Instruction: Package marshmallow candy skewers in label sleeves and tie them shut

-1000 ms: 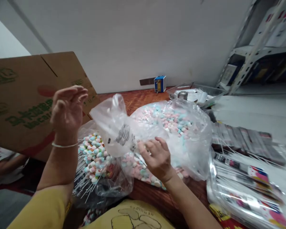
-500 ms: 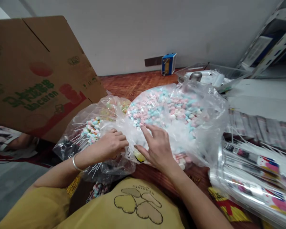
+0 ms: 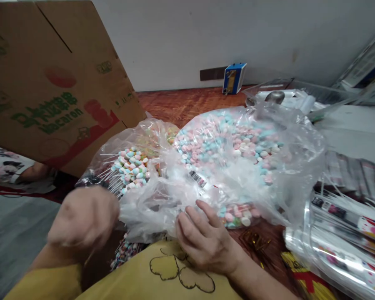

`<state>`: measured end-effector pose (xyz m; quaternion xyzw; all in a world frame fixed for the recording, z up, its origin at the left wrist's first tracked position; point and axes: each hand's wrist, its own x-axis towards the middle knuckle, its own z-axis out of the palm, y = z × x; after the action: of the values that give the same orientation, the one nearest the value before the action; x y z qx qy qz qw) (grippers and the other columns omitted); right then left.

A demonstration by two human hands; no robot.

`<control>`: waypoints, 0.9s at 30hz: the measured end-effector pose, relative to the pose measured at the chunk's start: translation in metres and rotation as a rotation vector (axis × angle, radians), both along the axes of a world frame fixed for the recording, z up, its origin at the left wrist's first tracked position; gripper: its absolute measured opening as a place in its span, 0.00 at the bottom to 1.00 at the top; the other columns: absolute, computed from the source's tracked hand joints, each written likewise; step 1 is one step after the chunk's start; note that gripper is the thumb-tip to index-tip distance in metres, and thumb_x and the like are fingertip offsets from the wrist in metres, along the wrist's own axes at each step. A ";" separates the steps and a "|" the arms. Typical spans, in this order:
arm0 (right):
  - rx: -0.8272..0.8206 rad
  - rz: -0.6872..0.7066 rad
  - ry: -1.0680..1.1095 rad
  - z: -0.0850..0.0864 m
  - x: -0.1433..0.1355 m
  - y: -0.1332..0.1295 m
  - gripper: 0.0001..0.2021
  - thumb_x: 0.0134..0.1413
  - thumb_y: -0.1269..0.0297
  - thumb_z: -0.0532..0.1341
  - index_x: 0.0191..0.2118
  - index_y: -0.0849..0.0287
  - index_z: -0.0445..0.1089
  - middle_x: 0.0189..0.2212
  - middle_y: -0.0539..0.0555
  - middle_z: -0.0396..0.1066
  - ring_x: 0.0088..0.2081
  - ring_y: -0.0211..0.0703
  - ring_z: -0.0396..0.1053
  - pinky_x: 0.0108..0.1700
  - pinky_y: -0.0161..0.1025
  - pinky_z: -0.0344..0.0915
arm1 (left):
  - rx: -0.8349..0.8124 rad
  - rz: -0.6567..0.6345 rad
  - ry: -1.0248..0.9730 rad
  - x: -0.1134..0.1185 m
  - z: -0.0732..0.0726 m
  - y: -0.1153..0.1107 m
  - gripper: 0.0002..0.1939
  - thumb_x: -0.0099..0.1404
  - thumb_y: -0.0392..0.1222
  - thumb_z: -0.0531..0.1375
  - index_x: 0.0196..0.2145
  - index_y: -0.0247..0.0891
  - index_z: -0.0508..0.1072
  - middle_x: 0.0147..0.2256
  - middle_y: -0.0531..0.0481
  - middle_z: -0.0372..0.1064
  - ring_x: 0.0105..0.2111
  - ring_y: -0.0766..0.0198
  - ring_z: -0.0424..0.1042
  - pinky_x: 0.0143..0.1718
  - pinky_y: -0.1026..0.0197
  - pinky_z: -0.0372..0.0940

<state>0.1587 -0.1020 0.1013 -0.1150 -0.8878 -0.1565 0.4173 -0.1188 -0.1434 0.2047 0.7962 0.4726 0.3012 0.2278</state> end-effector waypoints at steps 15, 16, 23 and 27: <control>-1.005 0.172 -0.113 0.024 0.011 0.005 0.12 0.70 0.67 0.52 0.50 0.56 0.72 0.43 0.57 0.77 0.43 0.44 0.75 0.44 0.39 0.73 | 0.410 0.126 0.952 0.063 -0.044 0.129 0.14 0.71 0.29 0.49 0.40 0.32 0.75 0.35 0.38 0.75 0.37 0.52 0.74 0.43 0.49 0.66; -1.075 0.148 -0.032 0.025 0.003 0.016 0.14 0.72 0.68 0.50 0.53 0.56 0.71 0.45 0.57 0.77 0.45 0.44 0.75 0.46 0.40 0.72 | 0.483 0.110 0.916 0.072 -0.039 0.128 0.13 0.72 0.30 0.49 0.40 0.32 0.74 0.37 0.38 0.75 0.39 0.52 0.74 0.45 0.48 0.66; -0.996 -0.362 -0.394 -0.019 -0.040 0.100 0.22 0.55 0.76 0.63 0.56 0.60 0.74 0.62 0.67 0.69 0.64 0.63 0.64 0.63 0.59 0.57 | 0.290 -0.226 0.528 0.089 -0.061 0.128 0.17 0.70 0.29 0.51 0.54 0.35 0.66 0.48 0.41 0.72 0.46 0.59 0.73 0.45 0.59 0.69; -1.076 -0.312 -0.421 -0.020 -0.010 0.125 0.09 0.61 0.65 0.63 0.43 0.57 0.80 0.41 0.58 0.81 0.45 0.50 0.77 0.47 0.39 0.66 | -0.047 -0.155 0.853 0.063 -0.102 0.153 0.13 0.66 0.25 0.51 0.44 0.31 0.72 0.41 0.36 0.75 0.38 0.53 0.77 0.40 0.54 0.70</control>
<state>0.1486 0.0231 0.0816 -0.4058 -0.8785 0.2362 0.0878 -0.0555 0.0097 0.1023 0.8772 0.4699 -0.0837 0.0523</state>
